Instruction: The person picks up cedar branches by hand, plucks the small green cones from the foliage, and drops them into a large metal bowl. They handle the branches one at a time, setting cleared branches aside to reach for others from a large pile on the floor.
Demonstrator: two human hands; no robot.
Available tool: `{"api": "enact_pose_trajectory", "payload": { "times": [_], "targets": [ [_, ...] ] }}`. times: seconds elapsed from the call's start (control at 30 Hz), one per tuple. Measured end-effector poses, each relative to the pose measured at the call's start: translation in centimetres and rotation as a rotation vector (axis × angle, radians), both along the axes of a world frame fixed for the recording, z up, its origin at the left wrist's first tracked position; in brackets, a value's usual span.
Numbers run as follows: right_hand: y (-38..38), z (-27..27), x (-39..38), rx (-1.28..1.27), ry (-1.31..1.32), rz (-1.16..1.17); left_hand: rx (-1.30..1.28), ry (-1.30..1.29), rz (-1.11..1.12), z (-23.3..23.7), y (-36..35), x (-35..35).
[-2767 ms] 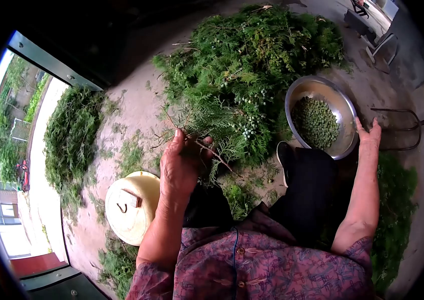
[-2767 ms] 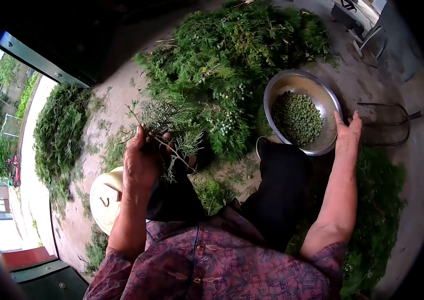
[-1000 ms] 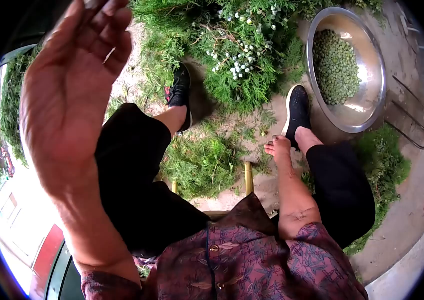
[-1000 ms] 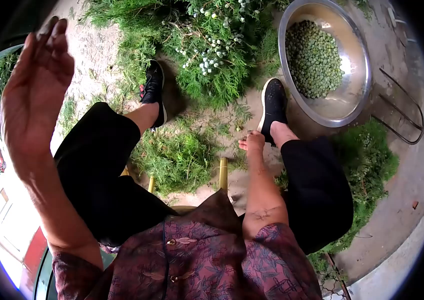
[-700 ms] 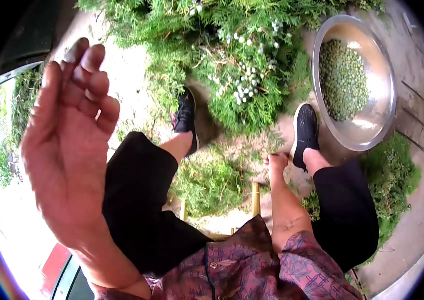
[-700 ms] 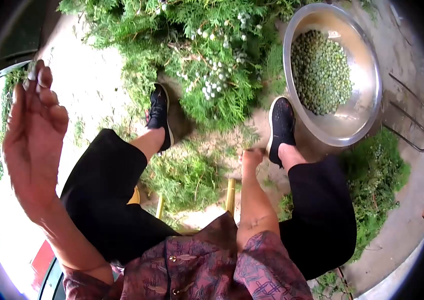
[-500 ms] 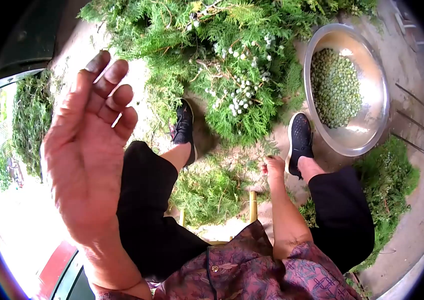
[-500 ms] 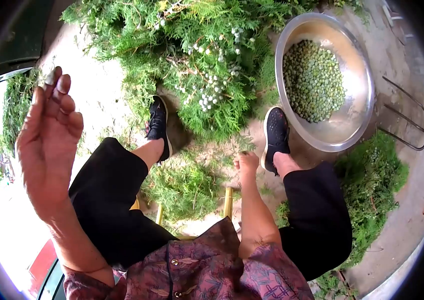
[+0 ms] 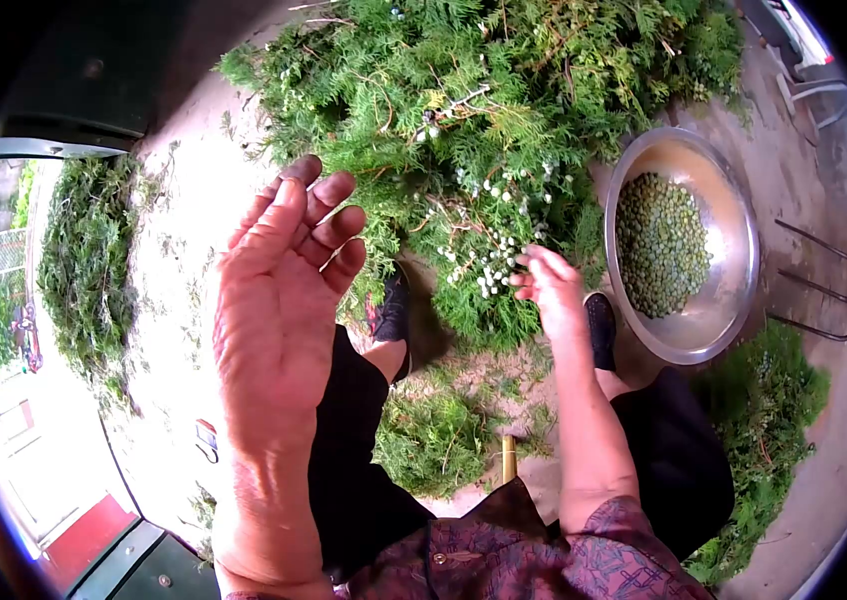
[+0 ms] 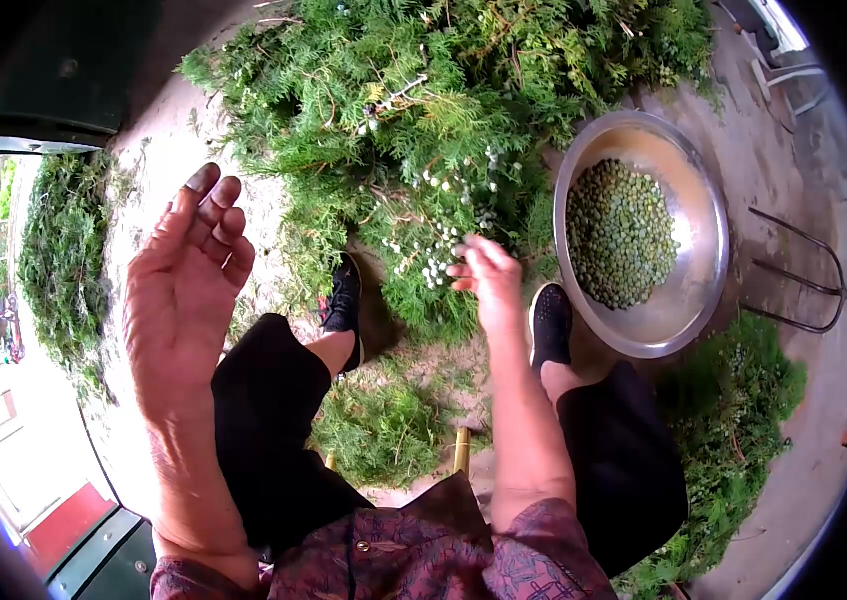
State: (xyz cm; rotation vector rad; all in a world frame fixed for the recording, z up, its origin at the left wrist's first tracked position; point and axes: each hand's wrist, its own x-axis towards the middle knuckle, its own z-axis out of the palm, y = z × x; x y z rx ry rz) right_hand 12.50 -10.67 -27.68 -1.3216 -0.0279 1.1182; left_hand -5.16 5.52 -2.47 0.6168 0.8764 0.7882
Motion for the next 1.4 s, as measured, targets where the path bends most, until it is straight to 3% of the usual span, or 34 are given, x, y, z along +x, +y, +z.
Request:
{"api": "enact_pose_trajectory", "payload": {
  "times": [0.13, 0.27, 0.43, 0.47, 0.7, 1.03, 1.1, 1.17, 1.23, 1.4],
  "targets": [
    [6.0, -2.5, -2.8, -0.137, -0.174, 0.151, -0.024, -0.001, 0.045, 0.1, 0.4, -0.2],
    [7.6, -5.1, -3.1, -0.214, -0.135, 0.126, -0.050, -0.005, 0.053, 0.2, 0.6, -0.4],
    [6.8, -1.1, -3.7, -0.458, -0.315, 0.219, -0.057, -0.037, 0.031, 0.3, 0.9, -0.9],
    [6.0, -1.2, -3.4, -0.410, -0.292, 0.209, -0.064, -0.042, 0.030, 0.3, 0.9, -1.0],
    [2.1, 7.2, -0.6, -0.273, -0.191, 0.104, -0.066, -0.059, 0.036, 0.8, 0.7, -1.4],
    [3.0, 23.3, 0.7, -0.071, -0.594, 0.034, -0.074, -0.092, 0.073, 0.0, 0.2, -1.9],
    [3.4, 25.9, 0.8, -0.006, -0.581, 0.045, -0.087, -0.075, -0.071, 0.7, -0.9, -1.4],
    [3.9, 26.1, 1.4, 0.112, -0.703, 0.050, -0.197, -0.146, -0.360, 0.7, -1.4, -0.5],
    [4.1, 26.0, 1.6, 0.176, -0.848, 0.067, -0.275, -0.201, -0.498, 1.2, -2.0, 0.2],
    [4.7, 26.3, 0.6, 0.178, -1.135, 0.170, -0.297, -0.347, -0.591, 1.0, -2.5, 1.4]
  ]
}}
